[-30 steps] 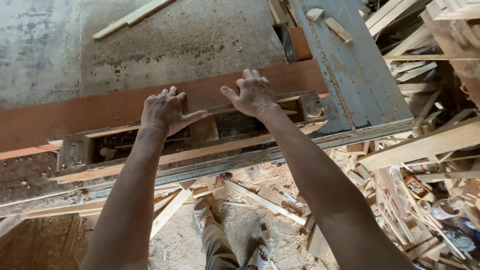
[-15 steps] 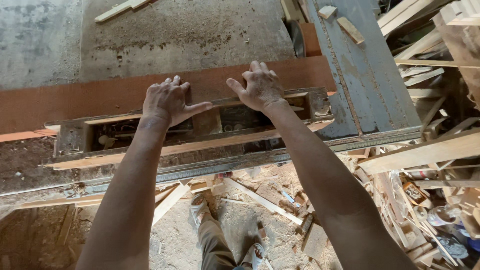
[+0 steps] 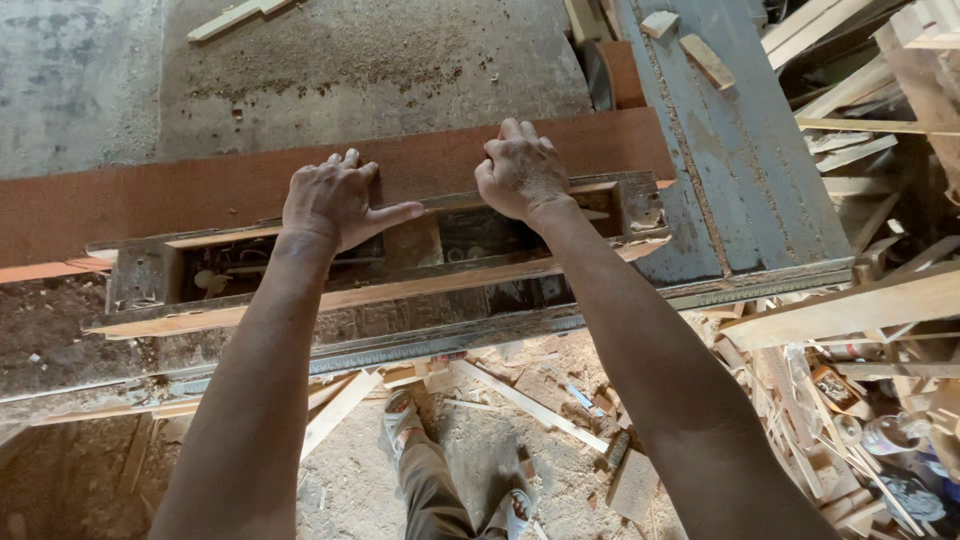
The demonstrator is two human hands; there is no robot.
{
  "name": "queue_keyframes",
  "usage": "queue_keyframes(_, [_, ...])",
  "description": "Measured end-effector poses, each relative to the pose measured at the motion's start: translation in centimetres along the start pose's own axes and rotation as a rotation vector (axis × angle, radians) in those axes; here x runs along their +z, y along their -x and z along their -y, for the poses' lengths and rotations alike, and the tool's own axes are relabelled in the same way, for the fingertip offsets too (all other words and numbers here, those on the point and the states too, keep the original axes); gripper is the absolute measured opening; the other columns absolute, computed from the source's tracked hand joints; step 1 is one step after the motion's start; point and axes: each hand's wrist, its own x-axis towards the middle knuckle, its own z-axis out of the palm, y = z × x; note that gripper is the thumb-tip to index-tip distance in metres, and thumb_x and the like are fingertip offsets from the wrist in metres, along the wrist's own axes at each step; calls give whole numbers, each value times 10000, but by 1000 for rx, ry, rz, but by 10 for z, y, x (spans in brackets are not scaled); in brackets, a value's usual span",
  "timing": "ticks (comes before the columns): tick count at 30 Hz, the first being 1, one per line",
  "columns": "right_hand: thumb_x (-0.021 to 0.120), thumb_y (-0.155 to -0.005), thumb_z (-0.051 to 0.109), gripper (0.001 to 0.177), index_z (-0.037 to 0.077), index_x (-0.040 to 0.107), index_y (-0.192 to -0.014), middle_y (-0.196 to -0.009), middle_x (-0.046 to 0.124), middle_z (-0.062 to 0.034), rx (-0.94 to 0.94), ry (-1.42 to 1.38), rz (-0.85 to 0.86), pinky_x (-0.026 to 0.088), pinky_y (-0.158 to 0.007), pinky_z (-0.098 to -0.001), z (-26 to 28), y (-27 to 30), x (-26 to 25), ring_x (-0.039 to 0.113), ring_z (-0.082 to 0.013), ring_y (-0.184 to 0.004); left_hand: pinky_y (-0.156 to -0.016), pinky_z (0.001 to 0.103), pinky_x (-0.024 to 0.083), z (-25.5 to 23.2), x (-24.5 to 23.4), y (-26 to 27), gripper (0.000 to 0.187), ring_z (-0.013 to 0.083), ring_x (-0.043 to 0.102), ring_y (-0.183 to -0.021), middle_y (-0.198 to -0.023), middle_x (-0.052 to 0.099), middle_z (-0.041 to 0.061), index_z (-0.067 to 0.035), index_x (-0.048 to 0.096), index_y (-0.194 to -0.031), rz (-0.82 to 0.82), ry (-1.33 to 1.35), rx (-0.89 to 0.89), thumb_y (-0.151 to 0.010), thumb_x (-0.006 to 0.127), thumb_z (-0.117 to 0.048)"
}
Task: The person picks up wooden planks from a pile and feeds them into a table saw to cut them. They handle the wood with both hands, guiding it through the blade and then stacking the cut pieces on the floor.
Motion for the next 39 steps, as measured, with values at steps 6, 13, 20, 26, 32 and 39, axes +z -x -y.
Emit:
queue_keyframes(6, [504, -814, 363, 310, 165, 730, -892, -1004, 518, -47, -12, 3, -29, 487, -817, -446, 2, 1, -1, 536, -267, -1050, -858, 447, 539, -1, -1, 0, 1035, 296, 663, -1134, -1371, 658, 87, -264, 669, -1349, -5, -32, -1, -767, 240, -1003])
queue_keyframes(13, [500, -828, 303, 321, 123, 740, -940, -1009, 511, -61, -1, -36, -6, 479, -860, -443, 4, 3, -3, 526, -283, -1068, -859, 456, 542, -2, 5, -4, 1049, 304, 674, -1125, -1380, 656, 83, -276, 664, -1360, -14, -44, -6, -755, 222, -1011])
queue_keyframes(20, [488, -825, 302, 333, 119, 739, -945, -1017, 507, -66, -5, -51, 18, 471, -867, -434, 3, 4, -3, 516, -283, -1074, -812, 477, 556, -3, 4, -3, 1031, 331, 688, -1053, -1325, 670, 88, -265, 669, -1351, -13, -39, -7, -758, 262, -1003])
queue_keyframes(26, [497, -822, 307, 322, 121, 736, -930, -1022, 519, -69, 1, -38, -1, 476, -867, -442, 5, 4, -6, 521, -282, -1076, -818, 487, 549, 0, 8, -4, 1032, 337, 685, -1037, -1283, 658, 83, -260, 659, -1357, 6, -8, -7, -746, 281, -1000])
queue_keyframes(32, [503, -815, 304, 311, 129, 743, -909, -1004, 541, -71, -9, -26, -48, 493, -853, -448, 3, 3, -3, 543, -288, -1061, -795, 491, 549, 1, 10, -5, 1013, 335, 690, -1014, -1219, 671, 91, -245, 692, -1300, -28, 1, 12, -746, 310, -1001])
queue_keyframes(39, [512, -814, 303, 305, 126, 741, -911, -997, 538, -69, -16, -31, -55, 490, -843, -450, 1, 2, -3, 543, -288, -1058, -842, 485, 550, -2, 4, -2, 1039, 322, 678, -1086, -1309, 652, 103, -236, 657, -1359, 2, -9, 1, -799, 236, -1003])
